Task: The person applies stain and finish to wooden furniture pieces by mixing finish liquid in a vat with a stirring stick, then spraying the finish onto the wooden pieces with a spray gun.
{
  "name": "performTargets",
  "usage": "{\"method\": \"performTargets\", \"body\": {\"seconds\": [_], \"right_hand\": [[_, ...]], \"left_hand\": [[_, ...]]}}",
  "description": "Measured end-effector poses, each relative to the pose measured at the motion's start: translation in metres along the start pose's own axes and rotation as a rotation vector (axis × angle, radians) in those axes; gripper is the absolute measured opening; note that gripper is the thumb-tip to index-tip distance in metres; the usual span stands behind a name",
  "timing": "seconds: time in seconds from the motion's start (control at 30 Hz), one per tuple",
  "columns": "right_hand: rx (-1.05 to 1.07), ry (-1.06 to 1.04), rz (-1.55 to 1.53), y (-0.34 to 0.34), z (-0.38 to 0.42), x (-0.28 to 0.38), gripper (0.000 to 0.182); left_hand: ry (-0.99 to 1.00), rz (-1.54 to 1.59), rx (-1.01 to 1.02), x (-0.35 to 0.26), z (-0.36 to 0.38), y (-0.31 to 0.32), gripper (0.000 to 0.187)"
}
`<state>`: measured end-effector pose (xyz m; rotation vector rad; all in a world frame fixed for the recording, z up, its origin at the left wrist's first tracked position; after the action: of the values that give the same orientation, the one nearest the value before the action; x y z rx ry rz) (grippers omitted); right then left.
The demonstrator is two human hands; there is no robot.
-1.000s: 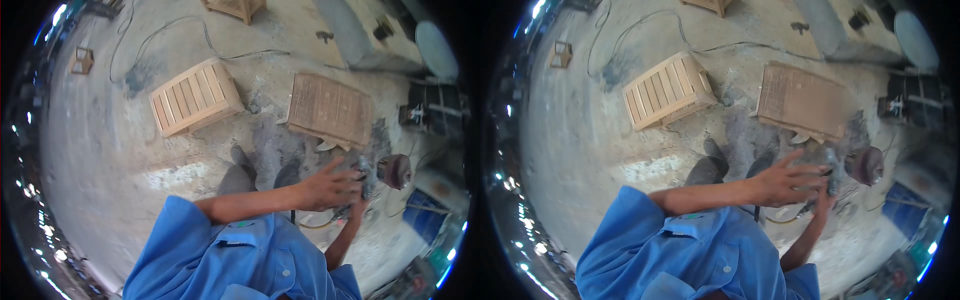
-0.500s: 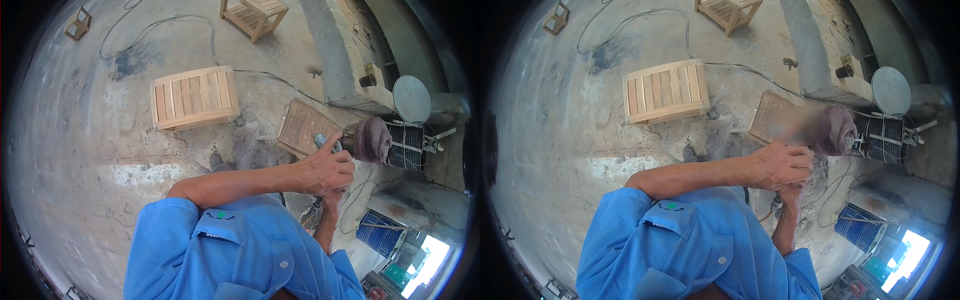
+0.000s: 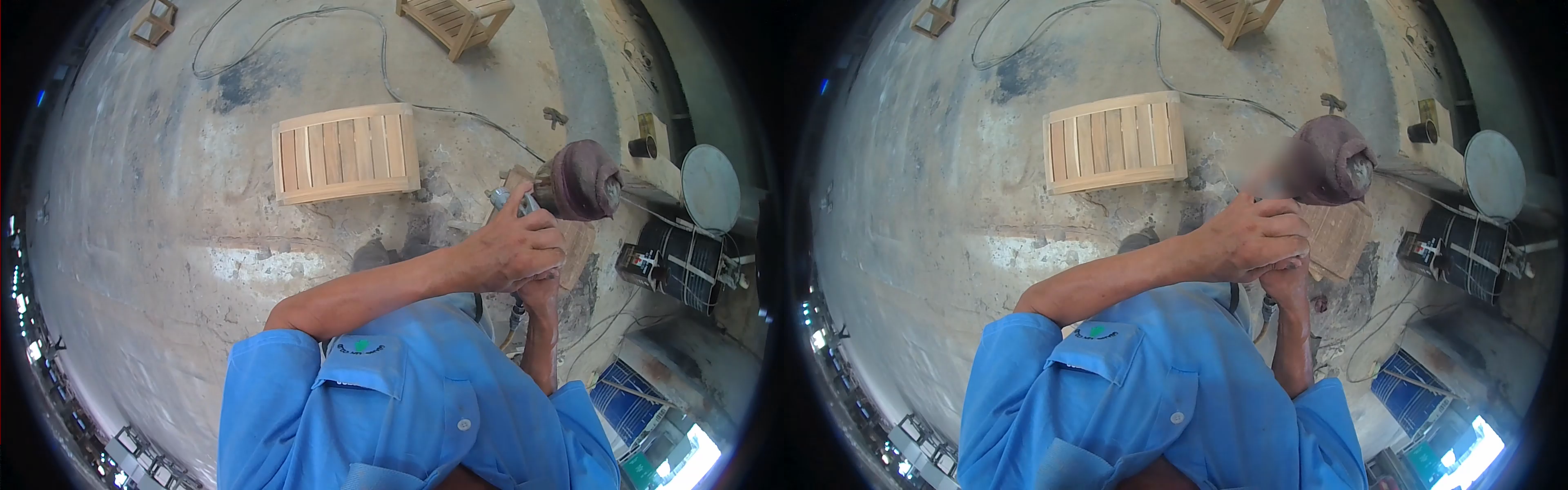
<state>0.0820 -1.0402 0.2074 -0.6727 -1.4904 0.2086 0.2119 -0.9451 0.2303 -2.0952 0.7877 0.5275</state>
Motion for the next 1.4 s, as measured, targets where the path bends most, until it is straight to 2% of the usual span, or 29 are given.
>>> {"method": "performTargets", "body": {"seconds": [0.2,0.5,0.6,0.67,0.7,0.77,0.8,0.83,0.9,0.93,1.07,1.13,1.23,1.37,1.4], "right_hand": [[-0.018,-0.010,-0.127,0.010,-0.028,0.004,0.037],[-0.080,0.079,0.004,0.077,-0.052,0.053,0.037],[-0.041,0.107,0.099,0.098,-0.058,0.067,0.043],[-0.089,-0.009,0.286,0.114,-0.058,0.048,0.046],[-0.107,-0.065,0.378,0.119,-0.063,0.041,0.048],[-0.064,0.251,-0.038,0.127,-0.081,0.044,0.051],[-0.043,0.404,-0.250,0.130,-0.090,0.042,0.053],[-0.045,0.390,-0.263,0.135,-0.095,0.032,0.052],[-0.041,0.355,-0.288,0.146,-0.101,0.001,0.052],[-0.023,0.361,-0.283,0.150,-0.105,-0.011,0.052],[0.055,0.416,-0.279,0.163,-0.130,-0.063,0.052],[0.065,0.401,-0.259,0.172,-0.145,-0.095,0.052],[0.044,0.322,-0.226,0.186,-0.171,-0.131,0.051],[0.076,0.308,-0.219,0.195,-0.207,-0.152,0.051],[0.090,0.303,-0.200,0.195,-0.210,-0.156,0.051]], "left_hand": [[-0.024,-0.013,-0.029,0.017,0.003,-0.022,0.022],[0.027,0.037,-0.016,0.031,0.051,-0.081,0.021],[0.022,0.021,-0.017,0.032,0.070,-0.100,0.024],[-0.001,-0.014,-0.031,0.032,0.083,-0.113,0.027],[-0.072,-0.035,-0.064,0.029,0.088,-0.123,0.030],[-0.223,-0.072,-0.123,0.024,0.111,-0.150,0.036],[-0.378,-0.019,-0.096,0.037,0.135,-0.156,0.038],[-0.533,0.034,-0.065,0.053,0.169,-0.157,0.040],[-0.721,-0.207,-0.205,0.072,0.257,-0.162,0.039],[-0.927,-0.216,-0.170,0.073,0.301,-0.171,0.035],[-1.496,-0.331,-0.037,0.015,0.475,-0.181,0.031],[-1.644,-0.309,0.013,-0.033,0.522,-0.168,0.033],[-1.846,-0.121,0.002,-0.085,0.534,-0.134,0.035],[-1.889,0.247,-0.079,-0.109,0.502,-0.083,0.034],[-1.823,0.320,-0.140,-0.111,0.501,-0.074,0.034]]}}
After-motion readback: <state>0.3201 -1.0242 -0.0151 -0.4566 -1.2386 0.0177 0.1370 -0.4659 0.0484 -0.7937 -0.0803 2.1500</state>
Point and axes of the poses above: each hand's wrist, its own z-axis away from the middle knuckle, its own y-axis out of the palm, x = y × z, the point moved 1 cm from there along -z, towards the middle knuckle, and after that the axes turned 7 degrees about x, right-handed, at the moved point
